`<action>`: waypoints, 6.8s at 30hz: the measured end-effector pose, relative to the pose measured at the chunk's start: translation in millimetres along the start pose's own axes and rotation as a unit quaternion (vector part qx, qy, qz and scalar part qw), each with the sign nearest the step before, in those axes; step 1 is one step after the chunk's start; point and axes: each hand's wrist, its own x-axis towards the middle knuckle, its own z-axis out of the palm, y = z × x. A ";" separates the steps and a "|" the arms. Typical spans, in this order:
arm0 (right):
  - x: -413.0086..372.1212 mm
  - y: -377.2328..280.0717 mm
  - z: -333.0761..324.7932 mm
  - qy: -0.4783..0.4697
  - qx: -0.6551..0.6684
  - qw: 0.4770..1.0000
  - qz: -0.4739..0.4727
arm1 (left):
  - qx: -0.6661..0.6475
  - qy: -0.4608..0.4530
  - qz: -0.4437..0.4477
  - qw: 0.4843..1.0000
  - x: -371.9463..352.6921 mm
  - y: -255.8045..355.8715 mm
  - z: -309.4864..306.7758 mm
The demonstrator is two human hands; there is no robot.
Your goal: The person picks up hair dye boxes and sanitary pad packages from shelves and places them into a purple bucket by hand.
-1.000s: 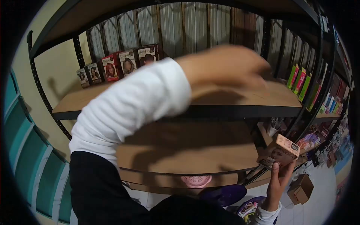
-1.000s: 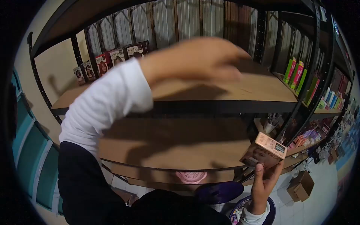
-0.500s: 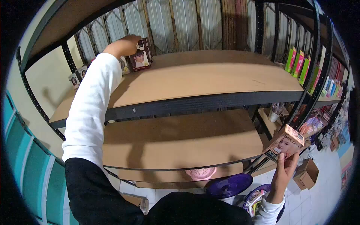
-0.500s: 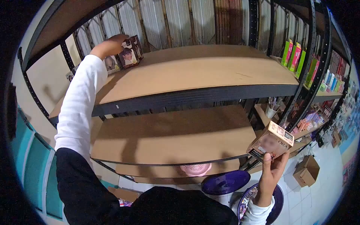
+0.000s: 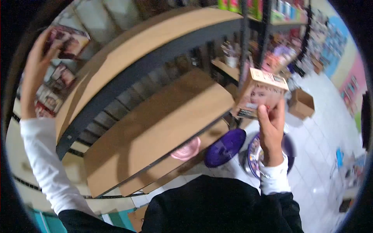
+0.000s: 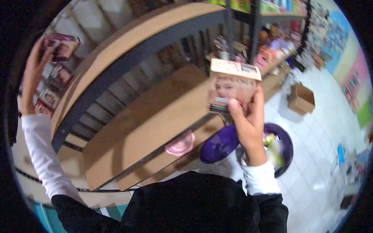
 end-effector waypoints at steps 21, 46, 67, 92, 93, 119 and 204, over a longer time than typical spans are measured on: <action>-138.8 82.1 -325.9 0.083 0.083 0.932 0.344 | -0.732 -0.293 0.066 0.612 -57.3 688.2 241.8; -404.0 535.7 -525.8 -0.018 -0.215 0.776 0.593 | -0.534 -0.688 -0.208 0.445 -416.0 734.0 373.2; -412.6 489.6 -499.1 0.009 -0.605 0.667 0.435 | -0.498 -0.718 -0.100 0.476 -405.7 735.9 360.6; -341.3 378.9 -303.5 -0.159 -0.429 0.782 0.423 | -0.526 -0.495 -0.058 0.689 -266.8 551.7 285.1; -313.4 357.5 -288.3 -0.201 -0.398 0.757 0.477 | -0.530 -0.464 -0.077 0.706 -247.4 532.2 273.5; -125.5 289.3 -150.4 -0.321 -0.360 0.792 0.375 | 0.185 -0.237 -0.328 0.896 -100.3 -109.8 14.7; 8.6 7.9 17.0 0.041 0.007 0.993 -0.109 | -0.343 -0.065 -0.091 0.933 -22.6 112.0 -32.1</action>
